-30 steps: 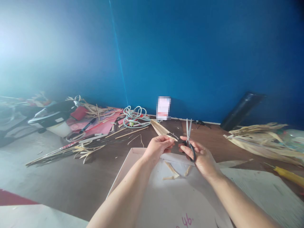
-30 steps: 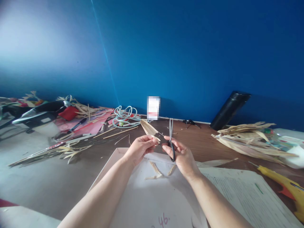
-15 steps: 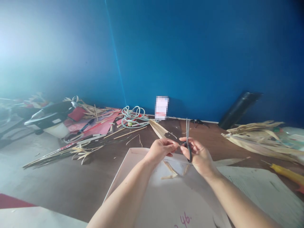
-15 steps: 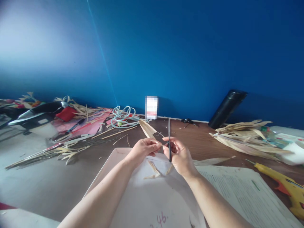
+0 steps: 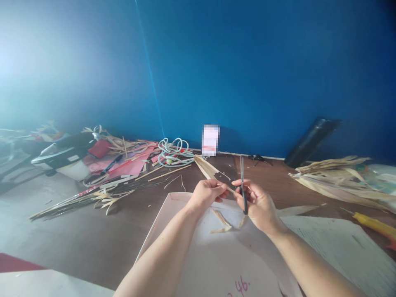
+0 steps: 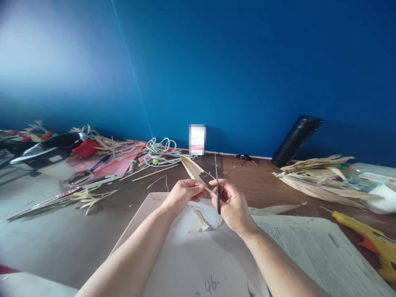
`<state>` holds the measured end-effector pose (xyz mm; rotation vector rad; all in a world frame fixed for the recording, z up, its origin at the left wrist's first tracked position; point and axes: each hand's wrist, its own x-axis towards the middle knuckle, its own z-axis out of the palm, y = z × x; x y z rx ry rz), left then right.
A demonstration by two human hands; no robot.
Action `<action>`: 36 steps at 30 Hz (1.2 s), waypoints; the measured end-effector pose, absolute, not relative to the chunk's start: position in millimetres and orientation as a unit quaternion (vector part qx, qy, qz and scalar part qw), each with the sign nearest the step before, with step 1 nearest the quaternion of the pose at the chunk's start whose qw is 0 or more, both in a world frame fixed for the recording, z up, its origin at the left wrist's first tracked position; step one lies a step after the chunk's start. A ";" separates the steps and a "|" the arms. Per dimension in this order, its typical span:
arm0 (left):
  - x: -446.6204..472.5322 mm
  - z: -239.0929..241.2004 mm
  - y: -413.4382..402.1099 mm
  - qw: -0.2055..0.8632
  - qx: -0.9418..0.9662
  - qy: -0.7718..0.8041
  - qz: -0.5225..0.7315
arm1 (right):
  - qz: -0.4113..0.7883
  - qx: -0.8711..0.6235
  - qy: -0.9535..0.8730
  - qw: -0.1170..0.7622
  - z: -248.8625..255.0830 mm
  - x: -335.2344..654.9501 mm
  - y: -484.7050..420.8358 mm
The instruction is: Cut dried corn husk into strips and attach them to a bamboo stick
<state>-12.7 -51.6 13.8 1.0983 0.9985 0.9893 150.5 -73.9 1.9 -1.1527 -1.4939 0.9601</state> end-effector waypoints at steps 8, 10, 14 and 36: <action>-27.3 21.7 -48.2 0.601 0.516 0.439 0.424 | 0.389 -0.485 -0.602 0.501 8.4 152.7 -73.6; -29.4 23.5 -50.2 0.592 0.545 0.446 0.392 | 0.380 -0.501 -0.586 0.511 10.5 153.0 -72.4; -29.8 24.6 -58.0 0.580 0.636 0.434 0.265 | 0.374 -0.531 -0.554 0.522 11.1 155.9 -67.4; -28.1 11.1 -71.6 0.248 0.837 0.469 0.131 | 0.384 -0.537 -0.557 0.504 3.6 159.6 -62.5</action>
